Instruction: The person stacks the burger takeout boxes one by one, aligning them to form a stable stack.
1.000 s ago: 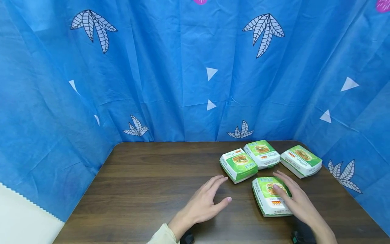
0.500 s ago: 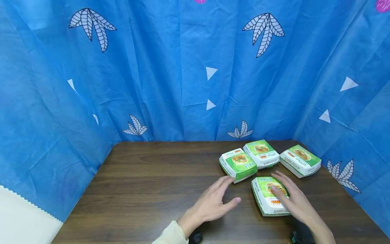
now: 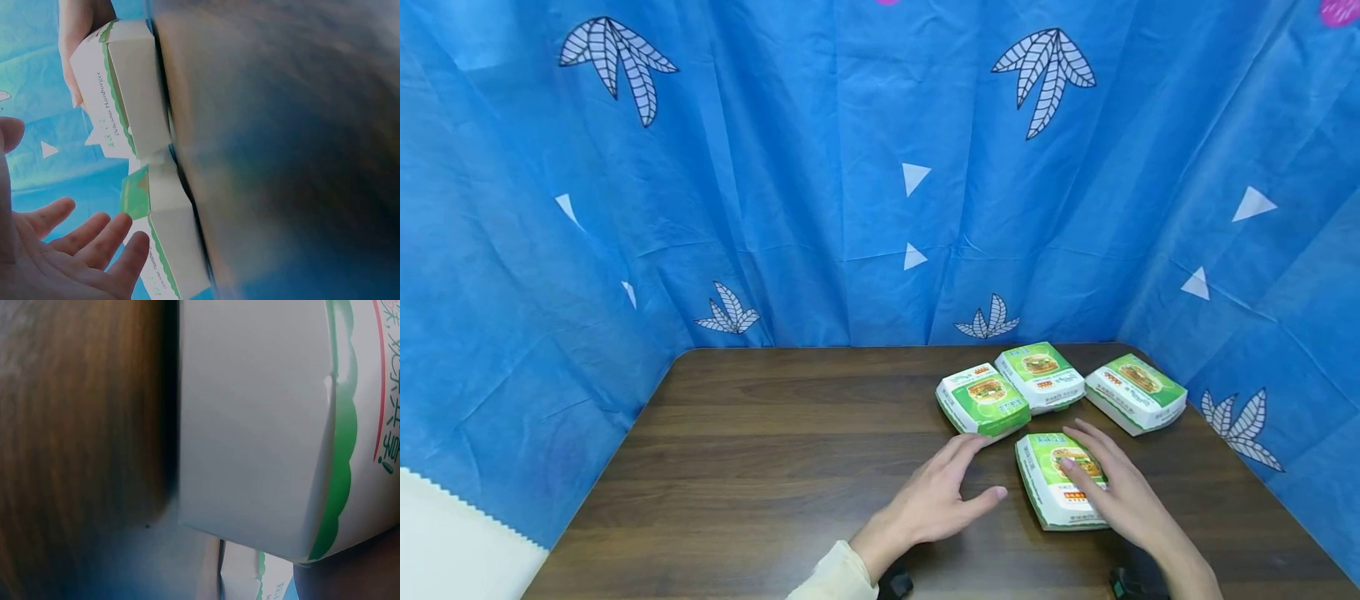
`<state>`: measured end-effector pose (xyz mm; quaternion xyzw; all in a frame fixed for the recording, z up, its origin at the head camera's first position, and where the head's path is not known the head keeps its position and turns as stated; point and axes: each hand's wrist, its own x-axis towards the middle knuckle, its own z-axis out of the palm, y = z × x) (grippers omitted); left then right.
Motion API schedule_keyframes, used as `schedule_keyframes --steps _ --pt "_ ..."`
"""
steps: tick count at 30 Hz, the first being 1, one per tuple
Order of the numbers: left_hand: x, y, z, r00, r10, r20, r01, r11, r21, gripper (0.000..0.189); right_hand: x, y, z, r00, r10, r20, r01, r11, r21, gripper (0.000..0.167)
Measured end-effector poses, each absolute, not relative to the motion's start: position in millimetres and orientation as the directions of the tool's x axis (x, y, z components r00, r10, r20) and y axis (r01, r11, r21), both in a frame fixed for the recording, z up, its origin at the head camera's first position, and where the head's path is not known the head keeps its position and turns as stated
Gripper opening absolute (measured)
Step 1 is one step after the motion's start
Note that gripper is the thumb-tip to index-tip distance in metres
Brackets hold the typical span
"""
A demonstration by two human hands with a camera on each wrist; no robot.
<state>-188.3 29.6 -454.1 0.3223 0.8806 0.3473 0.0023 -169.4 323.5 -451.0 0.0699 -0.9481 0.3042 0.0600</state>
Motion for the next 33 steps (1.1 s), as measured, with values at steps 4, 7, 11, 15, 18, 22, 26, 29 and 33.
schedule_keyframes --steps 4,7,11,15,18,22,26,29,33 --pt "-190 35 -455 -0.786 0.577 0.221 0.571 0.541 0.617 0.071 -169 323 -451 -0.981 -0.097 0.167 -0.176 0.806 -0.565 0.065" --pt "-191 39 -456 -0.782 0.584 0.22 0.574 0.534 0.62 0.071 -169 323 -452 -0.981 -0.097 0.171 -0.178 0.806 -0.564 0.065" --pt "-192 44 -456 -0.786 0.585 0.2 0.561 0.539 0.628 0.072 -169 323 -452 -0.981 -0.096 0.169 -0.176 0.808 -0.563 0.065" --pt "-192 49 -456 -0.79 0.586 0.179 0.547 0.543 0.637 0.074 -168 322 -452 -0.981 -0.095 0.17 -0.176 0.809 -0.561 0.065" --pt "-193 55 -456 -0.791 0.586 0.178 0.546 0.544 0.637 0.076 -168 322 -452 -0.981 -0.094 0.172 -0.176 0.809 -0.561 0.065" --pt "-195 63 -456 -0.793 0.588 0.162 0.543 0.561 0.625 0.083 -168 322 -453 -0.979 -0.095 0.181 -0.183 0.807 -0.562 0.064" --pt "-196 71 -456 -0.794 0.595 0.124 0.53 0.579 0.619 0.09 -167 322 -454 -0.978 -0.095 0.184 -0.184 0.805 -0.564 0.064" --pt "-196 77 -456 -0.795 0.597 0.109 0.525 0.586 0.617 0.093 -167 321 -453 -0.981 -0.088 0.175 -0.173 0.806 -0.566 0.064" --pt "-197 85 -457 -0.79 0.605 0.104 0.535 0.596 0.599 0.097 -167 321 -452 -0.98 -0.09 0.18 -0.178 0.802 -0.57 0.064"
